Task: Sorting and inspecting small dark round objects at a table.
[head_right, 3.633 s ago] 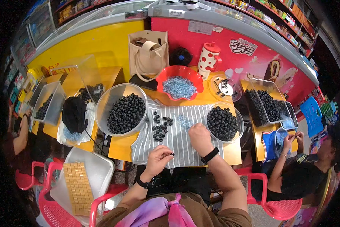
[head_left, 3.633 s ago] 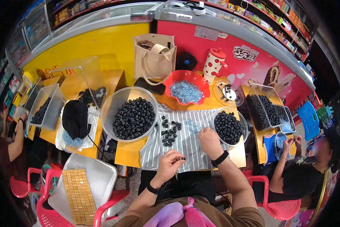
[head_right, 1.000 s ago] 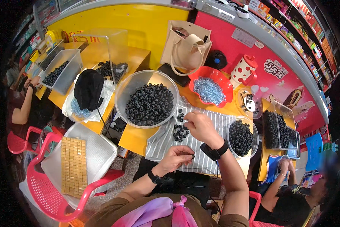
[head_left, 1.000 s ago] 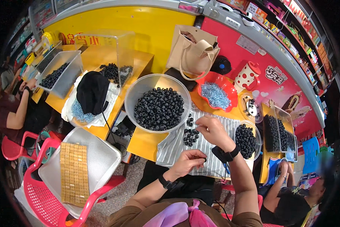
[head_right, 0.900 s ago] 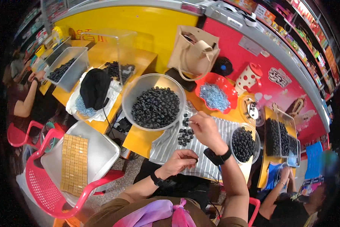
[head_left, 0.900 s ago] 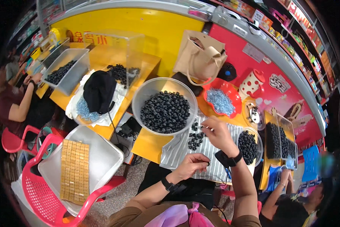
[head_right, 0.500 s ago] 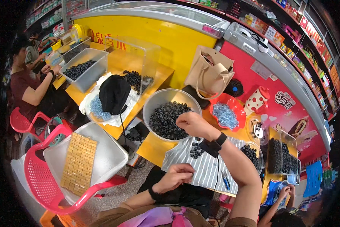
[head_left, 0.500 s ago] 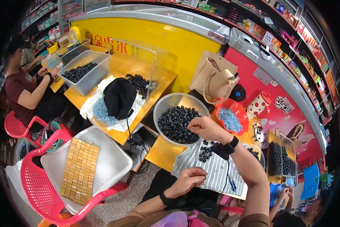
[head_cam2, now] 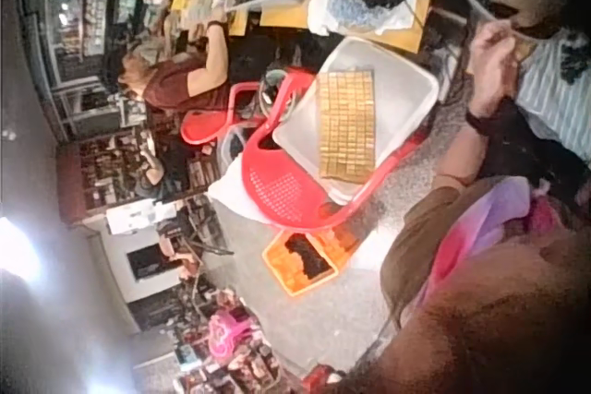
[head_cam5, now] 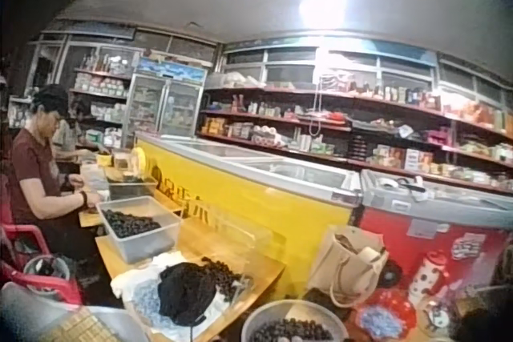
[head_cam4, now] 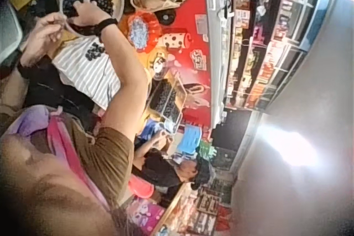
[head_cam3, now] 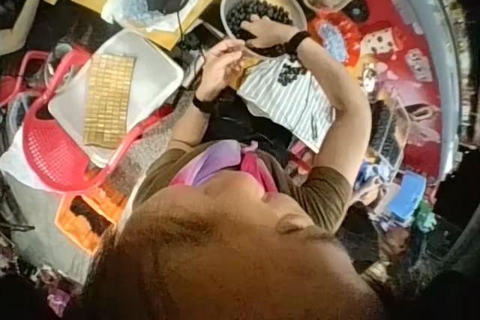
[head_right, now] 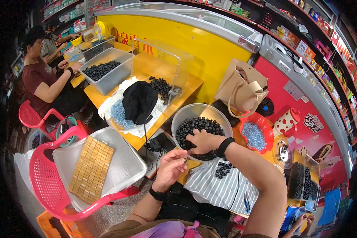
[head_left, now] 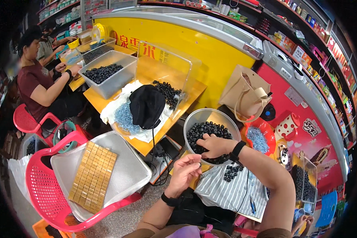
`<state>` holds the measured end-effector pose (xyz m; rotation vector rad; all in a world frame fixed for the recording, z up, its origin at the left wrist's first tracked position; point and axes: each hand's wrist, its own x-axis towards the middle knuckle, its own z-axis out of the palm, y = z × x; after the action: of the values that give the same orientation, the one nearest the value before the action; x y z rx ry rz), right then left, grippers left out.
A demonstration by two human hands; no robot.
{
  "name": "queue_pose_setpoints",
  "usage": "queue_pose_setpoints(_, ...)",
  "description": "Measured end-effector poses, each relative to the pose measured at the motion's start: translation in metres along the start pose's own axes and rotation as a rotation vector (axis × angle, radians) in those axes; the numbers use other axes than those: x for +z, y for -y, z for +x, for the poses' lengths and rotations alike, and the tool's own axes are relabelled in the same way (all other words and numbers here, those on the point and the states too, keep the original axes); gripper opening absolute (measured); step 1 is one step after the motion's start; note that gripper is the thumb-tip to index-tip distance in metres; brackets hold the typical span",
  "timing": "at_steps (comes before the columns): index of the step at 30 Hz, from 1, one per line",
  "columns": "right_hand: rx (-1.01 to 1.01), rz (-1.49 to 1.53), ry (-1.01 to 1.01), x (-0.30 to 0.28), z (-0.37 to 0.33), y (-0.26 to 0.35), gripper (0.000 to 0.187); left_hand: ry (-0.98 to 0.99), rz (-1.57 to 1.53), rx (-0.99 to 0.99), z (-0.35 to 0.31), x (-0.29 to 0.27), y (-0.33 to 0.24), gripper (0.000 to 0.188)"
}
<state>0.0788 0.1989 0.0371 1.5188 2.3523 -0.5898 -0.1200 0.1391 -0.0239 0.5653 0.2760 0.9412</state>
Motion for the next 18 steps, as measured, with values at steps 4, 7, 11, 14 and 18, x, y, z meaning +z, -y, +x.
queue_pose_setpoints(4,-0.024,0.112,0.058,-0.003,0.007,-0.005,0.064,0.003,-0.023,-0.008,-0.003,0.004,0.002,0.023)
queue_pose_setpoints(7,-0.013,0.188,0.069,0.005,0.012,-0.007,0.061,0.025,0.007,-0.032,-0.002,0.004,0.005,0.023)
queue_pose_setpoints(11,-0.162,0.298,-0.082,0.011,0.011,-0.001,0.045,0.006,0.031,-0.07,-0.006,0.003,0.009,0.019)
queue_pose_setpoints(14,-0.179,0.353,-0.175,0.019,0.016,0.001,0.036,-0.008,0.003,-0.032,-0.01,0.005,0.013,0.017)
queue_pose_setpoints(18,-0.149,0.381,-0.259,0.0,0.006,-0.002,0.025,-0.02,0.012,-0.035,-0.012,0.008,0.01,0.018)
